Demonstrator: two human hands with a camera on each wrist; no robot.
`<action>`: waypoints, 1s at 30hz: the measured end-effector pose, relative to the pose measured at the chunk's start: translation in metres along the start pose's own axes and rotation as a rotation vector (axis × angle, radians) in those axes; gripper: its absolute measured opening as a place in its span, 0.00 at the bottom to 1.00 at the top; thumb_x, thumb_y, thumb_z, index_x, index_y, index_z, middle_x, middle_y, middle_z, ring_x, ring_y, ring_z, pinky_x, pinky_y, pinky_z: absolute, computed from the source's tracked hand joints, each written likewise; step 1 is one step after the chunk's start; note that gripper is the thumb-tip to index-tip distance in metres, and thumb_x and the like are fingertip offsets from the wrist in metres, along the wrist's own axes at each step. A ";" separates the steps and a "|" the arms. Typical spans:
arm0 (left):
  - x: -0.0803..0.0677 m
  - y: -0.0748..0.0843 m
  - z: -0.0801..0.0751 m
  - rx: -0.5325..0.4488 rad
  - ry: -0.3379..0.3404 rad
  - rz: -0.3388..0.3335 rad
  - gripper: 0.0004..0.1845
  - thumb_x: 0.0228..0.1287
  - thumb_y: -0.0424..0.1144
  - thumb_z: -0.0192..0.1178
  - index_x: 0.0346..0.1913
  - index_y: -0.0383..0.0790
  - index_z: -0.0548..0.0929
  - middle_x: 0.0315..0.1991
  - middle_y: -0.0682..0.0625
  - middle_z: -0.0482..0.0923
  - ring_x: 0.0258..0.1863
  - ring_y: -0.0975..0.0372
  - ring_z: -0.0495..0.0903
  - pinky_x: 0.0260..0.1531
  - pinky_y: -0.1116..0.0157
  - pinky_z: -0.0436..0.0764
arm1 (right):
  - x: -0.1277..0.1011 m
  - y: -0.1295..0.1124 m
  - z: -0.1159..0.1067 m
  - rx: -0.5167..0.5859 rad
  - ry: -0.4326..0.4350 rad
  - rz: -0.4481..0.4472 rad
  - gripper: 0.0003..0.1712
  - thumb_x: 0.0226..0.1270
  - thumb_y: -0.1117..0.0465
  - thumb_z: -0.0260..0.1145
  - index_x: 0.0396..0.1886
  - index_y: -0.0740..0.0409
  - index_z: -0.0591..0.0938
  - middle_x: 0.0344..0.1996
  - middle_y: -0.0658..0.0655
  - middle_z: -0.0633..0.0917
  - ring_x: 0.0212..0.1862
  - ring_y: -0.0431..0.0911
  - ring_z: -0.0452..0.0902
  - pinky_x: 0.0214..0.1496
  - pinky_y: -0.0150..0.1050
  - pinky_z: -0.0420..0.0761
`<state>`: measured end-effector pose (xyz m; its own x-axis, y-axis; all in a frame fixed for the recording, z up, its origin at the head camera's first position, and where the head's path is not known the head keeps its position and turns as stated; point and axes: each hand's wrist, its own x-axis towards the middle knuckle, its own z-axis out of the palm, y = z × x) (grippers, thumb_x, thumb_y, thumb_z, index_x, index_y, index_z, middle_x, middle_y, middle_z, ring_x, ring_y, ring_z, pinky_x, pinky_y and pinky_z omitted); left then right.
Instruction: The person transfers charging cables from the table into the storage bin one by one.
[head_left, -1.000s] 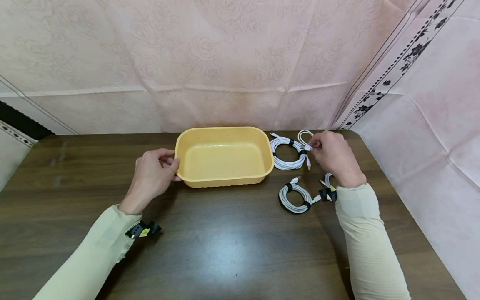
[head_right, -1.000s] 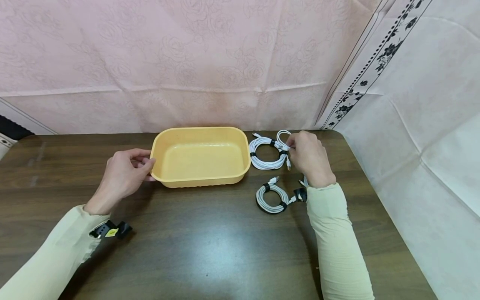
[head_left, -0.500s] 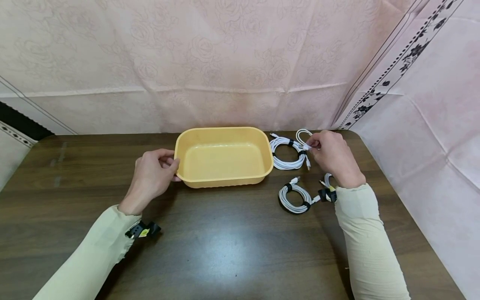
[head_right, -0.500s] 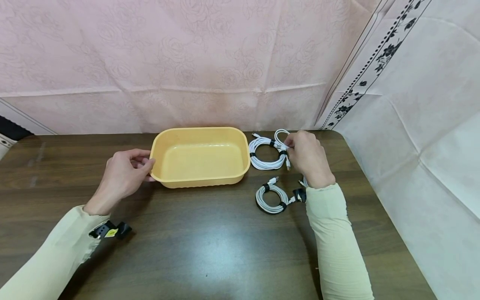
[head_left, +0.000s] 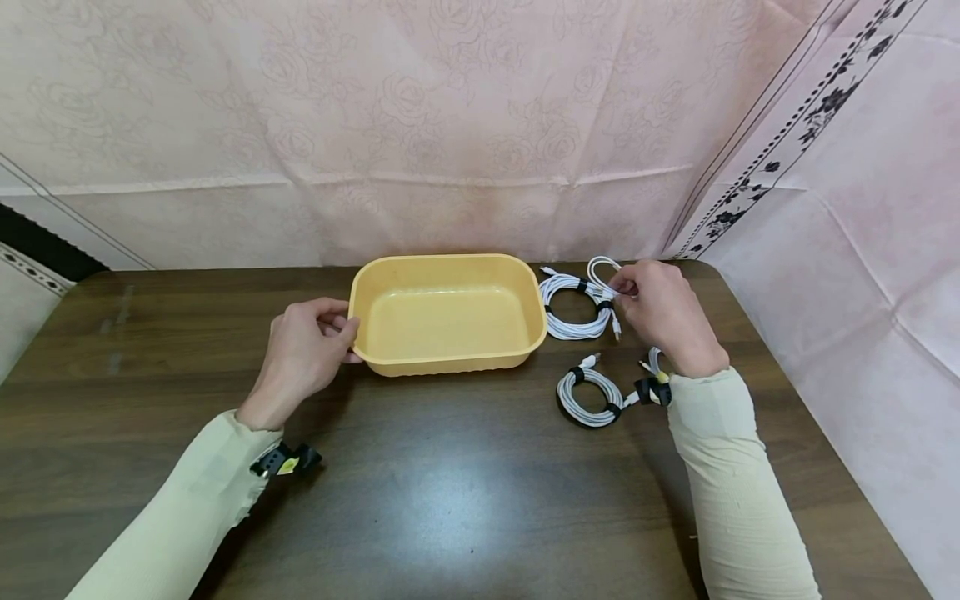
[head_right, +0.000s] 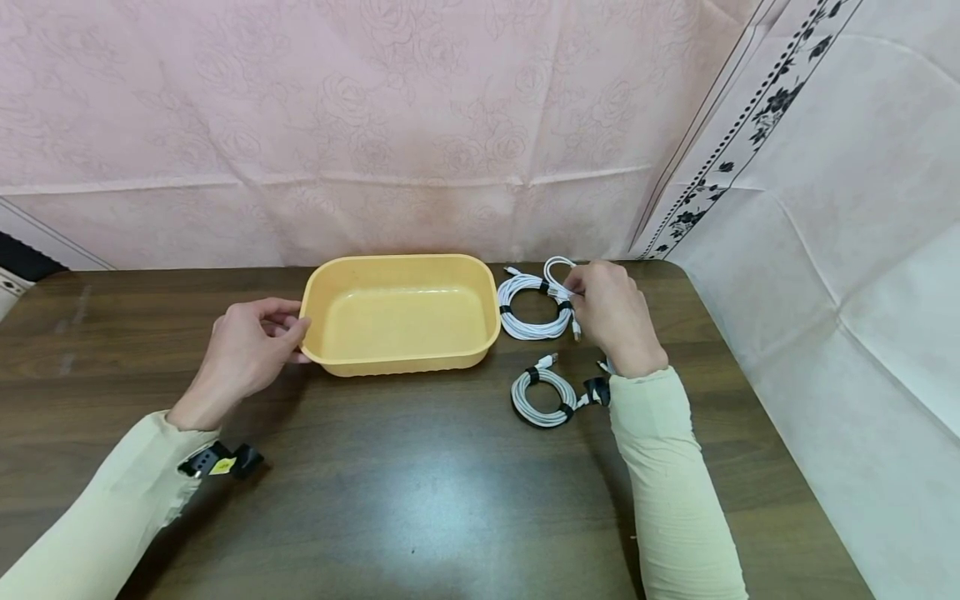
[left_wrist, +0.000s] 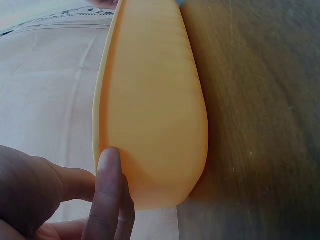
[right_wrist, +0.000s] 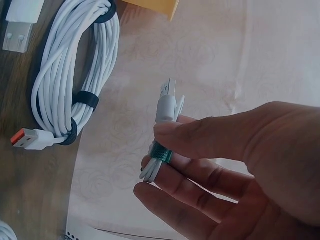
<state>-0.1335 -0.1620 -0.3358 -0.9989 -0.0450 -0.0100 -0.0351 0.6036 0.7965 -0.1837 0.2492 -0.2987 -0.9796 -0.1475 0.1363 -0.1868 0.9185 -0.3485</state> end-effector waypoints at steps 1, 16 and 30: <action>0.000 0.000 0.000 0.000 0.000 0.001 0.18 0.74 0.35 0.58 0.60 0.28 0.80 0.41 0.36 0.83 0.25 0.63 0.87 0.29 0.64 0.91 | 0.000 0.000 0.000 -0.001 0.001 -0.003 0.09 0.68 0.68 0.64 0.43 0.63 0.88 0.41 0.65 0.89 0.46 0.59 0.85 0.46 0.59 0.83; 0.000 0.000 0.000 0.000 0.006 -0.005 0.18 0.74 0.36 0.57 0.61 0.28 0.79 0.42 0.37 0.83 0.25 0.64 0.86 0.29 0.63 0.91 | -0.001 -0.005 0.000 -0.007 0.031 -0.047 0.10 0.68 0.69 0.63 0.43 0.62 0.89 0.42 0.64 0.89 0.46 0.59 0.85 0.46 0.60 0.83; 0.000 0.000 0.001 0.005 0.005 -0.006 0.19 0.74 0.37 0.58 0.62 0.29 0.79 0.42 0.37 0.83 0.25 0.66 0.86 0.27 0.67 0.90 | -0.002 -0.008 0.001 0.001 0.030 -0.073 0.09 0.67 0.70 0.65 0.43 0.62 0.89 0.43 0.64 0.88 0.48 0.60 0.85 0.50 0.59 0.83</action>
<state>-0.1339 -0.1614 -0.3362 -0.9985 -0.0532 -0.0118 -0.0417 0.6073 0.7934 -0.1802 0.2415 -0.2968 -0.9607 -0.2031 0.1893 -0.2578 0.9054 -0.3373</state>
